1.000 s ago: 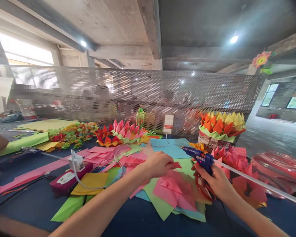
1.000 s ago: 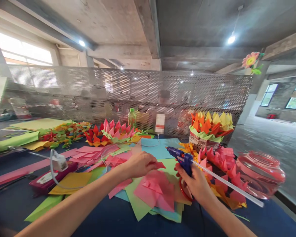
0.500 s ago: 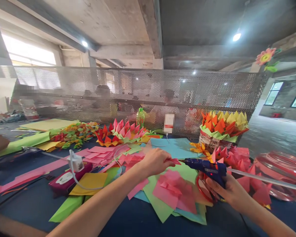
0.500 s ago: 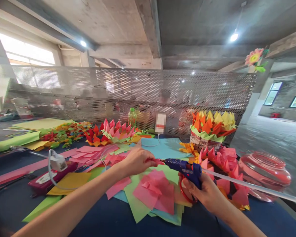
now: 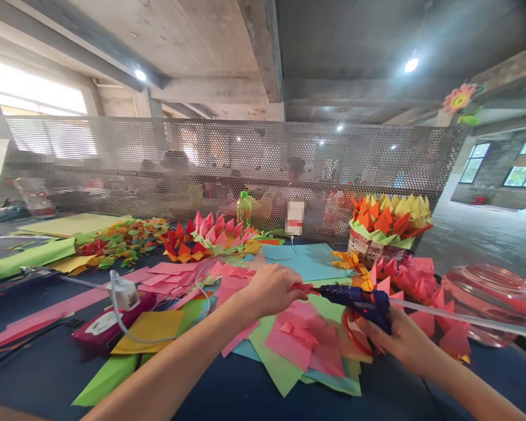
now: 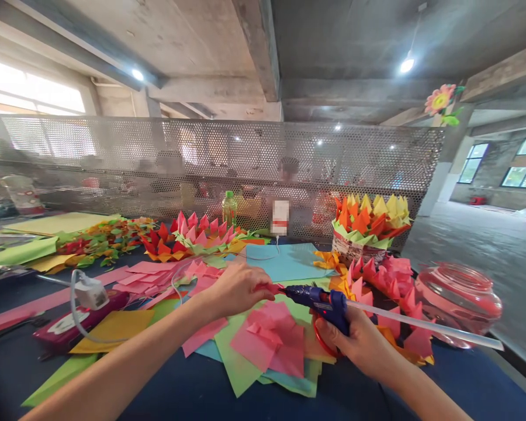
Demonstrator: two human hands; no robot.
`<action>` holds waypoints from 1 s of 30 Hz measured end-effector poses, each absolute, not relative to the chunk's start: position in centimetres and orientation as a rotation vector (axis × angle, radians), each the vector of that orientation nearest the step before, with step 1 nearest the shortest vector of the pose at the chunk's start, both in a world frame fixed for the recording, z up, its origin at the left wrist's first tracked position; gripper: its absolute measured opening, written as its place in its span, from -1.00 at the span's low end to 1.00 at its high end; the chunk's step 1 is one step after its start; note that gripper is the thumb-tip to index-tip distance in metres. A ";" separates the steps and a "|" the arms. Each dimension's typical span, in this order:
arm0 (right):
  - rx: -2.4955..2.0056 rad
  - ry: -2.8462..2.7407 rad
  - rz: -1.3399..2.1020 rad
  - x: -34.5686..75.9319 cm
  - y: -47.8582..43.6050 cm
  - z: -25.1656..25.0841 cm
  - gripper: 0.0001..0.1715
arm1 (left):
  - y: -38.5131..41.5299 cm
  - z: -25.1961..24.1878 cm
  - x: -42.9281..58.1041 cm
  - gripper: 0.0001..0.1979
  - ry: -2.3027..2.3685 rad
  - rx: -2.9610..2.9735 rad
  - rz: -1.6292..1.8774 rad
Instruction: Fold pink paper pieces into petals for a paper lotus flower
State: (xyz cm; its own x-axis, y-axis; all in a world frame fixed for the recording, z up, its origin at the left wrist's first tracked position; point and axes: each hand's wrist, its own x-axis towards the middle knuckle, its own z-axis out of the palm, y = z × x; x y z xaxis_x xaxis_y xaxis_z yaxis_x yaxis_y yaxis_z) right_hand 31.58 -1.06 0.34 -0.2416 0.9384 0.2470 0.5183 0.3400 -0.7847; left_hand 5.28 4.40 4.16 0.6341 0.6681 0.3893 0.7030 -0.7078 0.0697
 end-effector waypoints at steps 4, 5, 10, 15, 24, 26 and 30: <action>-1.268 -1.951 0.725 31.6 -0.9 0.2 -0.69 | 4.3 4.2 5.3 -0.72 -1.123 -2.717 -0.616; -1.270 -1.965 0.723 31.7 -0.9 0.1 -0.69 | 4.3 4.2 5.3 -0.70 -1.110 -2.715 -0.623; -1.267 -1.979 0.683 31.9 -0.7 -0.4 -0.70 | 4.3 4.1 5.4 -0.67 -1.080 -2.699 -0.674; -1.276 -1.989 0.583 31.6 -1.1 0.2 -0.71 | 4.3 4.0 5.5 -0.67 -1.035 -2.667 -0.727; -1.403 -2.038 0.137 31.6 -1.4 -0.2 -0.54 | 4.3 3.7 5.9 -0.75 -0.928 -2.597 -0.818; -1.352 -2.105 0.142 31.4 -1.6 0.3 -0.57 | 4.3 3.7 5.8 -0.76 -0.912 -2.581 -0.814; -1.343 -2.152 0.114 30.8 -2.1 1.4 -0.61 | 4.2 3.8 5.8 -0.77 -0.899 -2.552 -0.785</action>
State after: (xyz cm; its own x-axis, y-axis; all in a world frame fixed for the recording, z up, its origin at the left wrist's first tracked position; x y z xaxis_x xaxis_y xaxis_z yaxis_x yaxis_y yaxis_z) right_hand 30.77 -2.14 1.40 -0.3139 0.8431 0.4366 0.7922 0.4861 -0.3690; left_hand 5.84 4.21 3.78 0.6507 0.4740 0.5933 0.6517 -0.7495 -0.1160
